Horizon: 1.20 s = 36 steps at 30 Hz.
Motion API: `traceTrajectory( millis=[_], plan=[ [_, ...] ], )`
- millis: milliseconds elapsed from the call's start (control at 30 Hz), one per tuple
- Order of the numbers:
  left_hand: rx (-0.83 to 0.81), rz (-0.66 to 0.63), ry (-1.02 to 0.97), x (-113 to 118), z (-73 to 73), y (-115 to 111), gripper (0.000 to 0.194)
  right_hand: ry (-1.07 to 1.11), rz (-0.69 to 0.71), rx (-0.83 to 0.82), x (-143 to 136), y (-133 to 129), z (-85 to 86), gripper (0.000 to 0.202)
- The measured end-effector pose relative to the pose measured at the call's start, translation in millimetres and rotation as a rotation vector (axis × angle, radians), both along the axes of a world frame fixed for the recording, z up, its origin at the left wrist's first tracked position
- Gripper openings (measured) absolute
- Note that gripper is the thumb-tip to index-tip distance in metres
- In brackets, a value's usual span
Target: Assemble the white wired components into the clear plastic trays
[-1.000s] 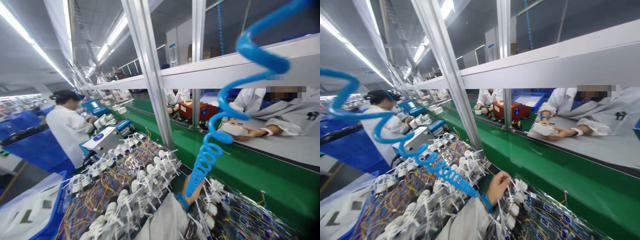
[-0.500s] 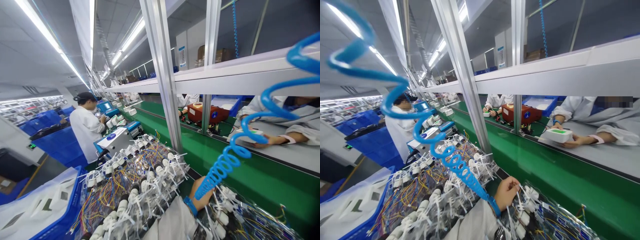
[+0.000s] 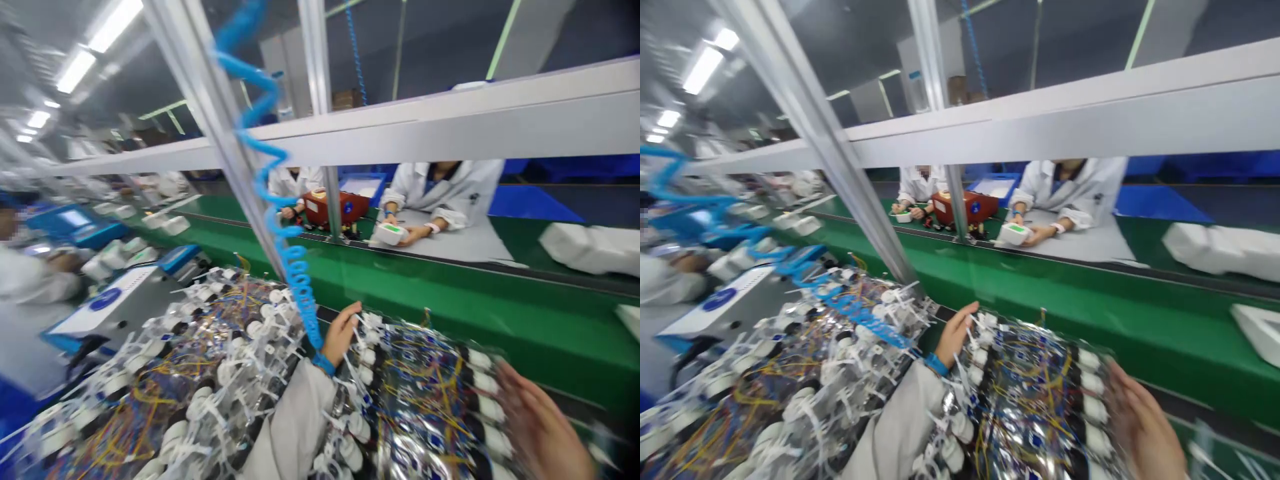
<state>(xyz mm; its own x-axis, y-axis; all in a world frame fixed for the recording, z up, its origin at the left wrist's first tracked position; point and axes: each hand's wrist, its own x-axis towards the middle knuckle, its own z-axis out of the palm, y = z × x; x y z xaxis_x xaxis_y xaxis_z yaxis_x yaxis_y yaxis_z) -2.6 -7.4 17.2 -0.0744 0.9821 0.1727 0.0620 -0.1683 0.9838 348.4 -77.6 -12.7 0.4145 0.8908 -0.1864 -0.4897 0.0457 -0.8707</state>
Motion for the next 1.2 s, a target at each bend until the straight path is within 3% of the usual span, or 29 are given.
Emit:
traceTrajectory(
  millis=[133, 233, 367, 467, 600, 700, 767, 900, 967, 1067, 1133, 1200],
  plan=[
    [-0.074, -0.016, -0.058, 0, -4.7, 2, 0.061, -0.172, 0.016, 0.103, -10, 2, 11.6, 0.024],
    [-0.116, -0.005, -0.1, -1, -9.8, 7, 0.059, -0.288, -0.042, 0.186, -10, 4, 11.7, 0.025],
    [-0.15, 0.066, -0.16, -2, -9.7, 6, 0.059, -0.532, -0.003, 0.261, -5, -7, 21.6, 0.021],
    [-0.166, 0.138, -0.21, -2, -7.7, 3, 0.06, -0.767, 0.09, 0.263, 0, -10, 47.8, 0.018],
    [-0.146, 0.184, -0.262, 1, -4.4, 5, 0.059, -1.039, 0.327, 0.265, -5, 7, 91.7, 0.025],
    [-0.073, 0.228, -0.295, 1, 2.6, 5, 0.06, -1.211, 0.499, 0.268, -21, 29, 112.7, 0.031],
    [0.001, 0.261, -0.311, -2, 11.4, 2, 0.057, -1.304, 0.599, 0.273, -35, 39, 120.3, 0.021],
    [0.151, 0.269, -0.325, -13, 43.5, -12, 0.041, -1.395, 0.754, 0.325, -60, 48, 130.8, 0.014],
    [0.187, 0.159, -0.222, -13, 66.1, -18, 0.035, -1.418, 0.79, 0.351, -69, 50, 135.7, 0.018],
    [0.19, -0.271, 0.257, 0, 98.6, -17, 0.022, -1.451, 0.832, 0.382, -81, 52, 140.8, 0.024],
    [0.214, -0.507, 0.498, 17, 111.5, -11, 0.028, -1.467, 0.862, 0.413, -89, 53, 141.3, 0.03],
    [0.23, -0.61, 0.597, 33, 114.6, -4, 0.036, -1.474, 0.887, 0.448, -96, 51, 139.5, 0.034]
  ],
)
